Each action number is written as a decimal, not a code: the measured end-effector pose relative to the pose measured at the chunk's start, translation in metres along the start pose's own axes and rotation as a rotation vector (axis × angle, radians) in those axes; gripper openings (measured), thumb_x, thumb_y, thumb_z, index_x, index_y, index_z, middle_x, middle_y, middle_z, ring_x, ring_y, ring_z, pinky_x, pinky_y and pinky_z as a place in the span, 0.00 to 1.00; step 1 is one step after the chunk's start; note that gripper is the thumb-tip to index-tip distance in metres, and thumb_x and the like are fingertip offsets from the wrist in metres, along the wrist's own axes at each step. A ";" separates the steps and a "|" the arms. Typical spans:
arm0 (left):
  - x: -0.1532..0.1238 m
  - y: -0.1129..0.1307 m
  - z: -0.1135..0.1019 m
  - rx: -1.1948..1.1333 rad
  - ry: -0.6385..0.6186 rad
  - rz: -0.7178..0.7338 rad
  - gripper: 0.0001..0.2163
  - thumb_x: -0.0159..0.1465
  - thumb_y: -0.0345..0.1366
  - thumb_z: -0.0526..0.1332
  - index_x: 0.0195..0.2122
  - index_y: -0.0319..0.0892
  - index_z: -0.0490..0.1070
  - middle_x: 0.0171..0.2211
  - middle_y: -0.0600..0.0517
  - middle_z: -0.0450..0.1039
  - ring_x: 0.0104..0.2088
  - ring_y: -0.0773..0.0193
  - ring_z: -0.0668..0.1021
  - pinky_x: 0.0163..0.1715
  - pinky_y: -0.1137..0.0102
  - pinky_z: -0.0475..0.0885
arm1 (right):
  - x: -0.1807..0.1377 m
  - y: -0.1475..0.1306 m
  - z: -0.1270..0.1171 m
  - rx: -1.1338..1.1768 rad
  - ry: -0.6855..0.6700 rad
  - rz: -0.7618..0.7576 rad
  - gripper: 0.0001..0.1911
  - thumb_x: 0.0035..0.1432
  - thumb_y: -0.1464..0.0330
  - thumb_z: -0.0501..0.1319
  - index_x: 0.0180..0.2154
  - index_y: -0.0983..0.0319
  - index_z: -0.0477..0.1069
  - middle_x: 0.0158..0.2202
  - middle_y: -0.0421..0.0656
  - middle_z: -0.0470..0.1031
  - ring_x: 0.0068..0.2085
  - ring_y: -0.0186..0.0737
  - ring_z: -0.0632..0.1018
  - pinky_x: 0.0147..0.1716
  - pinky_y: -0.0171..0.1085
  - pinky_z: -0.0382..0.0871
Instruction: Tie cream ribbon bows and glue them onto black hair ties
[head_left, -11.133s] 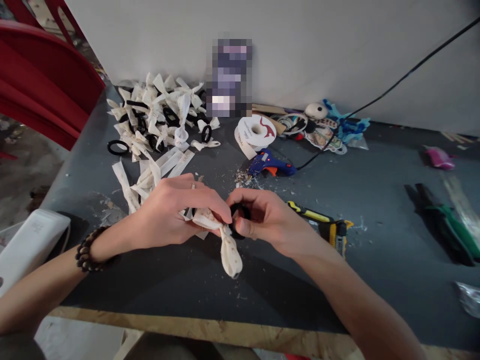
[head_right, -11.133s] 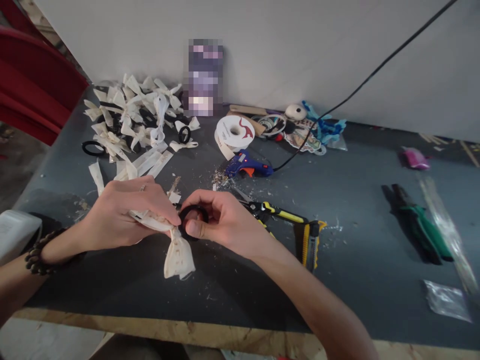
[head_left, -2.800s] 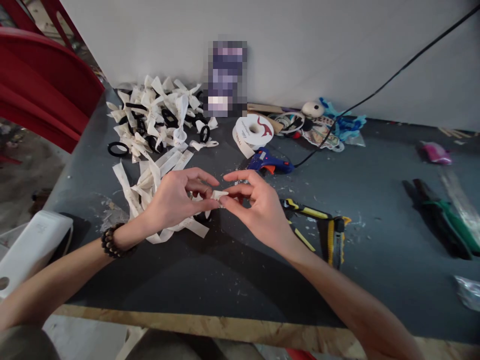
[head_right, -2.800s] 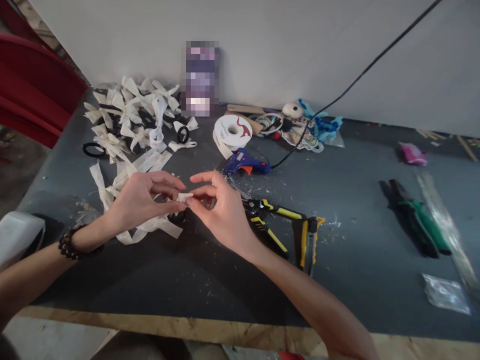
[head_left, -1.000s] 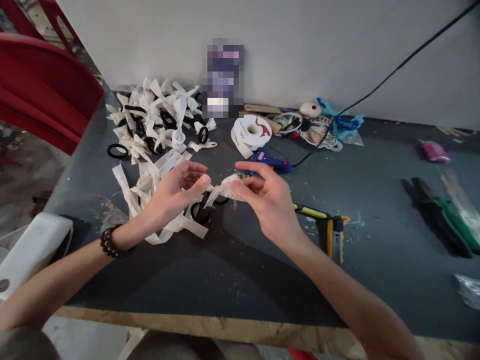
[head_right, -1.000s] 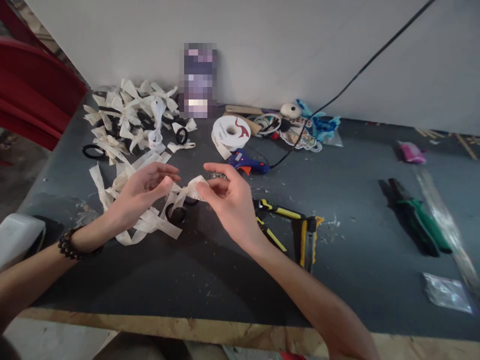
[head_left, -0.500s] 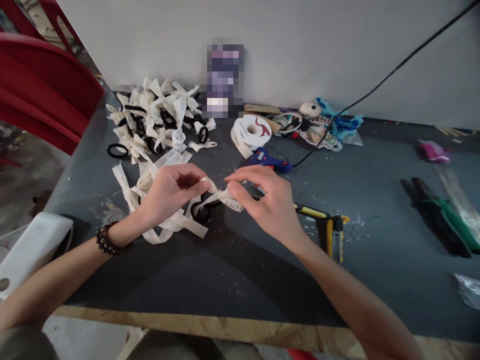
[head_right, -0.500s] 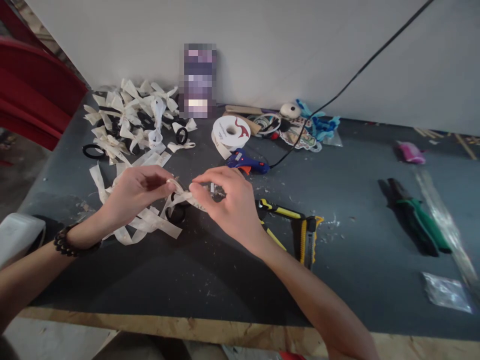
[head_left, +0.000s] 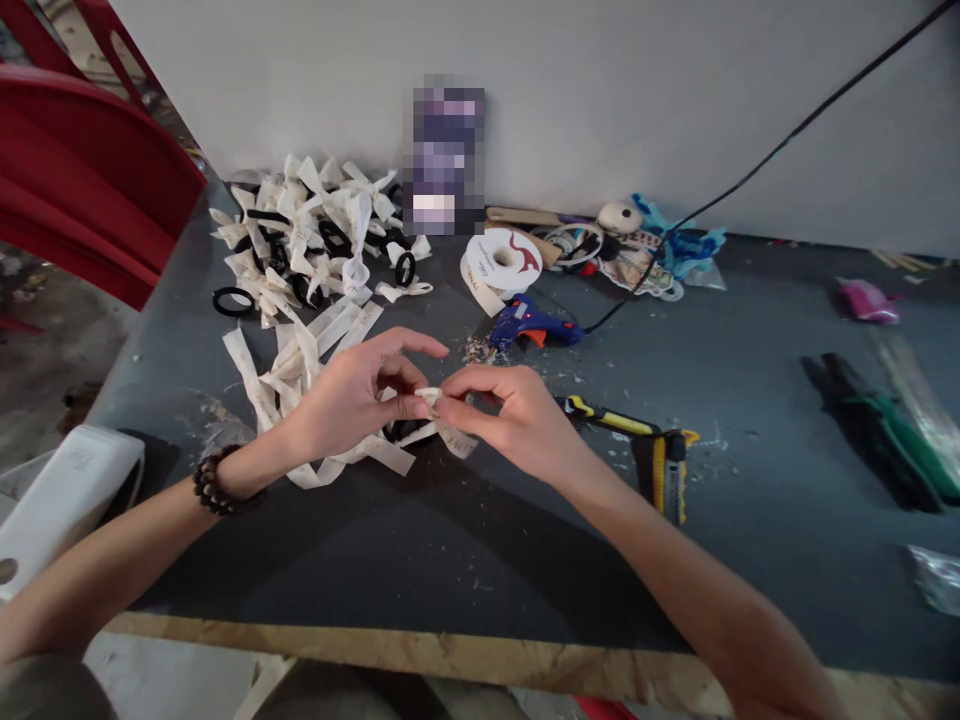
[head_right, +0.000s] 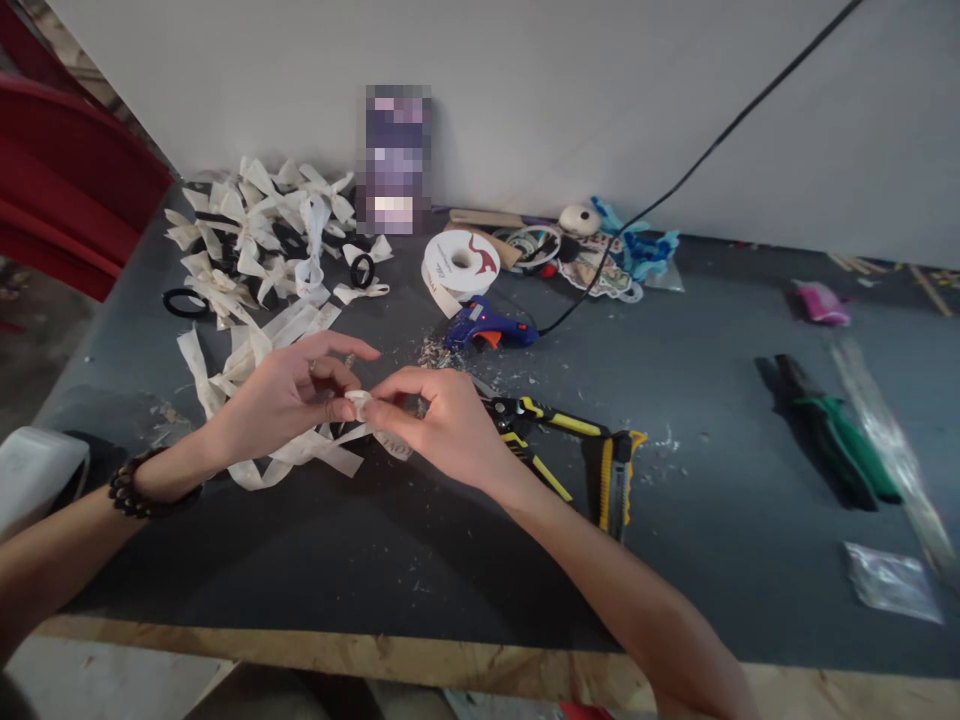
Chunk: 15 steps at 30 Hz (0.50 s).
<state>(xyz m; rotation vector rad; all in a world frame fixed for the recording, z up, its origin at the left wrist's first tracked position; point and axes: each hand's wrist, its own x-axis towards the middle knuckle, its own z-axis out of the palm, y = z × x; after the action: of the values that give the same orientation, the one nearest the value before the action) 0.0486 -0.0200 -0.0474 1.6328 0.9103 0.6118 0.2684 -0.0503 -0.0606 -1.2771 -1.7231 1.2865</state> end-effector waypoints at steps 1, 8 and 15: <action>0.000 0.001 0.000 -0.002 -0.001 0.014 0.20 0.66 0.37 0.70 0.57 0.43 0.71 0.33 0.52 0.81 0.31 0.65 0.80 0.30 0.72 0.74 | 0.001 0.001 0.000 0.061 -0.029 0.036 0.11 0.63 0.60 0.68 0.32 0.59 0.82 0.31 0.42 0.81 0.33 0.39 0.77 0.34 0.39 0.66; -0.004 0.004 0.001 -0.024 0.123 -0.012 0.16 0.72 0.42 0.63 0.57 0.40 0.71 0.28 0.53 0.76 0.25 0.68 0.74 0.25 0.72 0.67 | 0.000 0.001 0.001 -0.009 0.063 -0.019 0.09 0.61 0.60 0.71 0.31 0.57 0.83 0.31 0.40 0.81 0.31 0.36 0.73 0.31 0.38 0.62; -0.007 0.008 0.007 0.129 0.234 -0.032 0.23 0.61 0.37 0.74 0.56 0.40 0.72 0.32 0.52 0.81 0.34 0.62 0.83 0.34 0.70 0.77 | -0.002 0.001 0.004 0.056 0.134 0.083 0.11 0.60 0.58 0.71 0.32 0.58 0.85 0.27 0.40 0.80 0.26 0.34 0.69 0.26 0.37 0.58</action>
<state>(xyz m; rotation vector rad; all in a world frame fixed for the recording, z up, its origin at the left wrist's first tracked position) 0.0521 -0.0303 -0.0411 1.6812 1.1648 0.7460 0.2654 -0.0534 -0.0629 -1.3825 -1.5458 1.2570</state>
